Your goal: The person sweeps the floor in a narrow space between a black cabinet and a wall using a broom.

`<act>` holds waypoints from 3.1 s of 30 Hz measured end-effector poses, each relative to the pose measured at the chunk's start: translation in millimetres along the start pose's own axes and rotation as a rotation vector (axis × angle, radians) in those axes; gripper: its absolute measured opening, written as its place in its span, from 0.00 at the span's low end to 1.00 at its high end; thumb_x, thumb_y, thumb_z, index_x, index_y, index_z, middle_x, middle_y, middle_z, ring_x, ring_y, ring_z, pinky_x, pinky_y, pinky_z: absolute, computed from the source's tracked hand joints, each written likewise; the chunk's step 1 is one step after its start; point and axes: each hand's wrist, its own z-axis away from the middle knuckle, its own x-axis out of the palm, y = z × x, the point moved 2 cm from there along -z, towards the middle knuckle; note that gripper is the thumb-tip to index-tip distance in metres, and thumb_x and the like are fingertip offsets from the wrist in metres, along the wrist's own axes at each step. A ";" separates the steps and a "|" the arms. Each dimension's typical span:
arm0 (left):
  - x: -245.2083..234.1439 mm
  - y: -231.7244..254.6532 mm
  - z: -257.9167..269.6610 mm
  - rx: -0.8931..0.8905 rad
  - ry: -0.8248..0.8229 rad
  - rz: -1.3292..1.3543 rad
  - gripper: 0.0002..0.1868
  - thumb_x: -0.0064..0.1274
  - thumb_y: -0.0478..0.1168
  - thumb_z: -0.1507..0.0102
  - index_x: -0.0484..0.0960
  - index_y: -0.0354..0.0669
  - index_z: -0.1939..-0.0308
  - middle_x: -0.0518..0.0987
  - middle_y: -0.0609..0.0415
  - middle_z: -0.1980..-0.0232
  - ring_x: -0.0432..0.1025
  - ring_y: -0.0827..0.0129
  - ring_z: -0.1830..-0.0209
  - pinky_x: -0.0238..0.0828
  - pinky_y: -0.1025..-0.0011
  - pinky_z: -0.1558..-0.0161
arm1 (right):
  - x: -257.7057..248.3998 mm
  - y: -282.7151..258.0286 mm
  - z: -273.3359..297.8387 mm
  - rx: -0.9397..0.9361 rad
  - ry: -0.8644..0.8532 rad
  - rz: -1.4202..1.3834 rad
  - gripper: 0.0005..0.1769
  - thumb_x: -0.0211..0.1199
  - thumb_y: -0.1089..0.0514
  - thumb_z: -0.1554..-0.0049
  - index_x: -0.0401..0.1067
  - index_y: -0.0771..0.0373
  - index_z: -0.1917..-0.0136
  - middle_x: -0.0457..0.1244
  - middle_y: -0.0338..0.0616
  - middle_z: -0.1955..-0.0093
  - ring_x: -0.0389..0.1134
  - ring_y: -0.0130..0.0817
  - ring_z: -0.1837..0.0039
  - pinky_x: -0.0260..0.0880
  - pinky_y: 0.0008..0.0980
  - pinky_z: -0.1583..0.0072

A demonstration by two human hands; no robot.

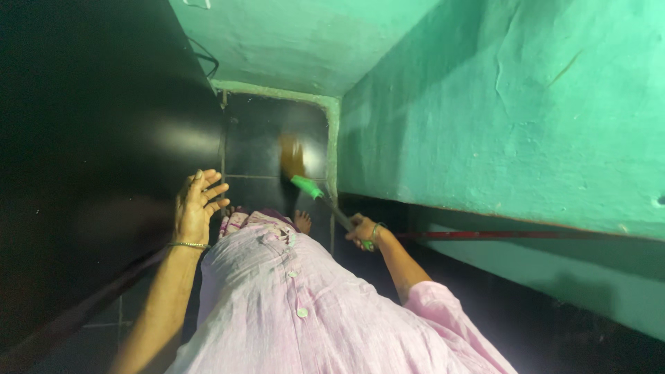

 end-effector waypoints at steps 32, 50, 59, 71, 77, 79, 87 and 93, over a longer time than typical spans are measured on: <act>6.7 6.6 -5.6 0.002 0.037 0.027 0.20 0.50 0.51 0.32 0.74 0.42 0.42 0.78 0.49 0.42 0.78 0.64 0.50 0.76 0.68 0.56 | -23.9 -68.3 72.3 -0.109 -0.149 0.201 0.46 0.70 0.67 0.49 0.59 0.48 0.21 0.62 0.40 0.69 0.62 0.27 0.71 0.64 0.30 0.71; -13.9 -6.5 -0.5 0.006 0.046 0.078 0.18 0.52 0.50 0.32 0.74 0.44 0.44 0.78 0.52 0.44 0.77 0.66 0.51 0.76 0.69 0.57 | 26.4 -130.0 -62.6 -0.169 -0.135 0.704 0.50 0.73 0.59 0.51 0.52 0.52 0.21 0.69 0.46 0.60 0.69 0.37 0.64 0.72 0.36 0.63; -10.3 -13.8 -9.6 0.004 0.010 0.041 0.18 0.53 0.48 0.33 0.75 0.42 0.44 0.79 0.51 0.45 0.77 0.67 0.52 0.76 0.71 0.58 | -14.2 -169.9 75.6 -0.028 -0.198 0.727 0.45 0.67 0.66 0.49 0.60 0.42 0.22 0.62 0.38 0.66 0.65 0.29 0.66 0.77 0.33 0.64; 6.8 -4.1 -2.2 -0.019 -0.086 0.056 0.17 0.51 0.46 0.33 0.76 0.42 0.43 0.80 0.51 0.45 0.77 0.68 0.52 0.75 0.70 0.57 | -63.7 -131.1 3.4 -0.118 0.241 0.385 0.38 0.64 0.62 0.45 0.55 0.51 0.25 0.63 0.47 0.66 0.63 0.39 0.69 0.64 0.40 0.68; 3.6 -2.3 -4.7 0.000 -0.104 0.071 0.17 0.52 0.46 0.32 0.75 0.42 0.43 0.80 0.51 0.44 0.77 0.68 0.51 0.75 0.71 0.56 | -41.0 -79.6 14.7 -0.050 -0.105 0.683 0.25 0.71 0.60 0.45 0.73 0.73 0.36 0.67 0.46 0.67 0.69 0.33 0.69 0.69 0.34 0.71; 4.8 -2.0 -7.7 0.000 -0.106 0.064 0.17 0.52 0.46 0.32 0.75 0.42 0.43 0.80 0.51 0.44 0.77 0.68 0.51 0.75 0.71 0.56 | -50.9 -82.6 53.9 0.069 -0.201 0.527 0.40 0.70 0.66 0.50 0.64 0.52 0.25 0.62 0.43 0.67 0.64 0.32 0.68 0.71 0.37 0.68; 15.2 5.7 -8.1 -0.005 -0.145 0.047 0.16 0.52 0.45 0.32 0.76 0.42 0.44 0.80 0.51 0.45 0.77 0.68 0.52 0.75 0.70 0.56 | -101.9 -119.8 122.2 -0.011 -0.078 0.380 0.41 0.67 0.66 0.47 0.61 0.51 0.23 0.64 0.45 0.65 0.66 0.31 0.67 0.74 0.36 0.67; 17.3 9.5 -0.5 -0.025 -0.131 0.024 0.16 0.51 0.44 0.32 0.75 0.41 0.44 0.80 0.51 0.45 0.76 0.68 0.52 0.75 0.70 0.56 | -106.7 -81.2 25.2 -0.049 0.199 0.179 0.38 0.62 0.64 0.43 0.55 0.47 0.22 0.61 0.43 0.66 0.62 0.34 0.67 0.67 0.38 0.68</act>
